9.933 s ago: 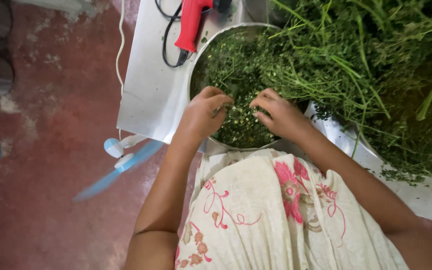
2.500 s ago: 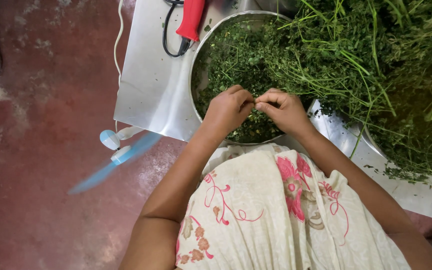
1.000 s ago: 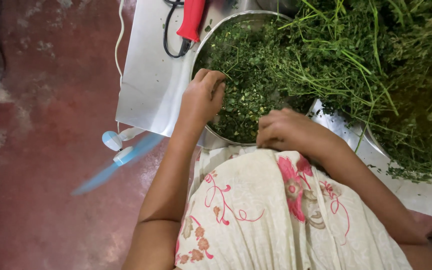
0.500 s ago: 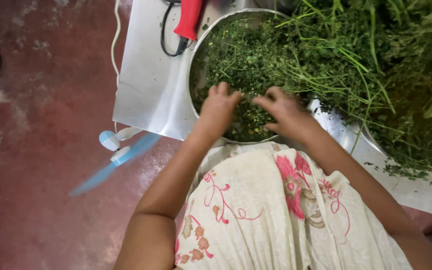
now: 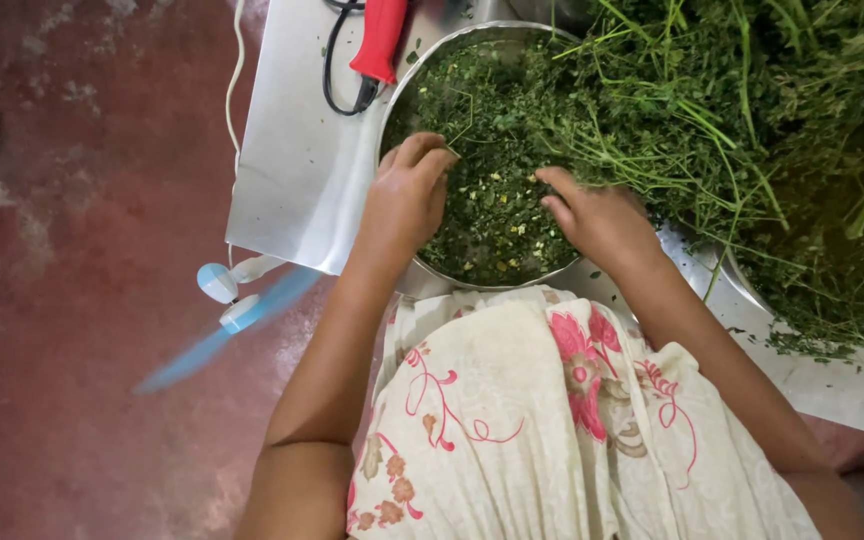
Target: Drying and mixing green leaves in a bowl using a heat gun and manual tossing
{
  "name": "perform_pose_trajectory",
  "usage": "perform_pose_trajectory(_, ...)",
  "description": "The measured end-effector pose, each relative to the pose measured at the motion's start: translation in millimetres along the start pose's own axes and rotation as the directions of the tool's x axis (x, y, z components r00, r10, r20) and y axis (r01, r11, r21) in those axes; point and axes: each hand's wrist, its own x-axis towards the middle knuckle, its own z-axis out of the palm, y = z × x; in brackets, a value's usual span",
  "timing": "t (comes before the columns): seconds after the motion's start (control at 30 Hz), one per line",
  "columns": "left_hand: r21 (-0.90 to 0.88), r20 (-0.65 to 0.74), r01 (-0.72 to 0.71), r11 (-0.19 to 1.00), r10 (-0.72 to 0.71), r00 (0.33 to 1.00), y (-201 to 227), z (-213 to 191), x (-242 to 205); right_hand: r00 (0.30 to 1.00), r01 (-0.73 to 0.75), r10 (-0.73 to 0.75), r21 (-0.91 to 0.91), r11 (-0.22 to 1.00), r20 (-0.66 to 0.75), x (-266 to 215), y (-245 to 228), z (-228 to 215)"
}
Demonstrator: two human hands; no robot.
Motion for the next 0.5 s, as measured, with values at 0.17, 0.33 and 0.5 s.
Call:
perform_pose_trajectory(0.17,0.013,-0.091,-0.069,0.998,0.07,0.993,-7,31,-3,0.956,-0.038,0.03,-0.019,0.999,-0.293,-8,10,-15)
perform_pose_trajectory(0.33,0.289,0.111,-0.125,0.949,0.097,0.989,32,26,19,0.826,0.141,0.023,0.247,0.959,-0.563,-13,3,-48)
perform_pose_trajectory(0.5,0.301,0.317,0.015,0.953,-0.115,0.941,-18,58,21,0.89,0.107,0.106,0.43,0.897,-0.443,-24,0,-73)
